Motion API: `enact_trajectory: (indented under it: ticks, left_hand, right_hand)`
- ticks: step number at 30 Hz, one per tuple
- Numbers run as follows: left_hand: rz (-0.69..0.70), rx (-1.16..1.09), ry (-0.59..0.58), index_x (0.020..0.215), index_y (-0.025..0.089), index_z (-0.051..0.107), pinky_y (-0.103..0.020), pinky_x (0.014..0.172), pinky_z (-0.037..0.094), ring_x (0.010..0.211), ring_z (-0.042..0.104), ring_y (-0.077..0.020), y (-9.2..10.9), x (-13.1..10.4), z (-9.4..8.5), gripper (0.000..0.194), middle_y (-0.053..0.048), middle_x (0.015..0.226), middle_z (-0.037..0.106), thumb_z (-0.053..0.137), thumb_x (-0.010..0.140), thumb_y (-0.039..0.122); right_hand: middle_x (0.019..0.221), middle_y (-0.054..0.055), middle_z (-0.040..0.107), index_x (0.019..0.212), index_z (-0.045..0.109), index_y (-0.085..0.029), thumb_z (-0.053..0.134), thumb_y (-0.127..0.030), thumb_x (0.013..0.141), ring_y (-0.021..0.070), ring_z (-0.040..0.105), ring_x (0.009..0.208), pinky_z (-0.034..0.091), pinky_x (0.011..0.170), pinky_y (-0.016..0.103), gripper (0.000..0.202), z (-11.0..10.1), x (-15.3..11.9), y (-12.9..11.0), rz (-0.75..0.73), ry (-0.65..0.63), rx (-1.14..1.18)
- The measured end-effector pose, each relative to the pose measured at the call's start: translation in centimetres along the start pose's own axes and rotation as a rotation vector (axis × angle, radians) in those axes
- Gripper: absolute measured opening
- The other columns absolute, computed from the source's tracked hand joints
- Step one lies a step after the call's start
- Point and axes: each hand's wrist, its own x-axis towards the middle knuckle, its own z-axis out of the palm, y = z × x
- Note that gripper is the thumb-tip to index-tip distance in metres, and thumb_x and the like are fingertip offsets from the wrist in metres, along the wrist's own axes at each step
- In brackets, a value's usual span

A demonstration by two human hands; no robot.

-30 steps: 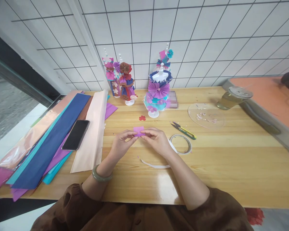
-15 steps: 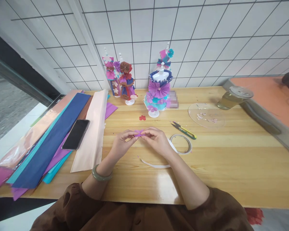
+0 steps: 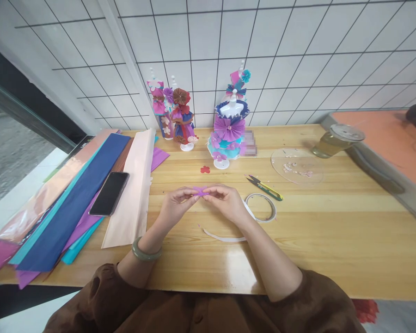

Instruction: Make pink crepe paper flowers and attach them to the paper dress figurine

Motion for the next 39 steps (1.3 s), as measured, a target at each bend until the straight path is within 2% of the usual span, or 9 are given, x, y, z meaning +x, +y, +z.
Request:
enact_trajectory:
  ticks: [9, 19, 25, 30, 34, 36, 39]
  left_hand:
    - [-0.061, -0.115, 0.066, 0.077, 0.017, 0.067, -0.028, 0.073, 0.049, 0.077, 0.061, -0.0149, 0.07, 0.07, 0.20, 0.013, -0.004, 0.081, 0.067, 0.065, 0.067, 0.025]
    - [-0.051, -0.151, 0.061, 0.074, 0.015, 0.066, -0.027, 0.072, 0.048, 0.075, 0.060, -0.0139, -0.10, 0.00, 0.29, 0.011, -0.005, 0.080, 0.066, 0.065, 0.066, 0.022]
    - [-0.085, -0.202, 0.053, 0.074, 0.014, 0.061, -0.026, 0.068, 0.048, 0.070, 0.059, -0.0122, 0.10, 0.07, 0.43, 0.012, -0.004, 0.075, 0.065, 0.065, 0.066, 0.023]
    - [-0.058, -0.188, 0.053, 0.092, 0.015, 0.053, -0.024, 0.068, 0.046, 0.070, 0.058, -0.0106, 0.08, 0.14, 0.33, 0.027, -0.002, 0.074, 0.061, 0.064, 0.067, 0.022]
    - [-0.049, -0.209, -0.022, 0.114, 0.017, 0.041, -0.026, 0.073, 0.045, 0.077, 0.057, -0.0112, 0.08, 0.11, 0.31, 0.049, -0.004, 0.084, 0.059, 0.062, 0.070, 0.020]
    - [-0.052, -0.231, -0.052, 0.118, 0.017, 0.039, -0.027, 0.075, 0.045, 0.079, 0.056, -0.0110, 0.10, 0.09, 0.33, 0.053, -0.004, 0.085, 0.058, 0.062, 0.070, 0.019]
    - [-0.062, -0.216, -0.036, 0.117, 0.017, 0.042, -0.023, 0.070, 0.044, 0.071, 0.053, -0.0084, 0.06, 0.10, 0.34, 0.052, 0.001, 0.074, 0.053, 0.062, 0.069, 0.019]
  right_hand:
    - [0.088, 0.005, 0.067, 0.080, 0.068, -0.020, 0.066, -0.029, 0.067, 0.0188, 0.060, 0.084, 0.046, 0.079, 0.033, 0.016, -0.05, 0.11, 0.03, -0.019, 0.024, 0.073]
    - [0.085, 0.005, 0.067, 0.078, 0.067, -0.019, 0.068, -0.028, 0.064, 0.0177, 0.061, 0.080, 0.047, 0.075, 0.031, 0.016, 0.07, 0.06, -0.02, 0.015, 0.045, 0.104]
    - [0.078, 0.004, 0.067, 0.080, 0.065, -0.019, 0.069, -0.030, 0.063, 0.0150, 0.060, 0.070, 0.048, 0.069, 0.030, 0.021, 0.07, 0.05, -0.10, 0.069, 0.060, 0.117]
    - [0.078, 0.003, 0.065, 0.085, 0.063, -0.019, 0.067, -0.028, 0.065, 0.0138, 0.059, 0.069, 0.047, 0.068, 0.028, 0.023, 0.12, 0.02, -0.15, 0.052, 0.046, 0.130]
    - [0.081, 0.003, 0.065, 0.088, 0.062, -0.019, 0.066, -0.026, 0.067, 0.0136, 0.059, 0.072, 0.047, 0.071, 0.028, 0.023, 0.16, -0.04, -0.14, 0.036, 0.023, 0.137]
    - [0.083, 0.003, 0.065, 0.090, 0.061, -0.020, 0.066, -0.026, 0.067, 0.0141, 0.059, 0.074, 0.046, 0.071, 0.029, 0.024, 0.17, -0.09, -0.13, 0.041, 0.003, 0.130]
    - [0.084, 0.003, 0.065, 0.091, 0.061, -0.020, 0.065, -0.028, 0.068, 0.0147, 0.059, 0.073, 0.047, 0.070, 0.030, 0.024, 0.16, -0.14, -0.15, 0.048, -0.005, 0.105]
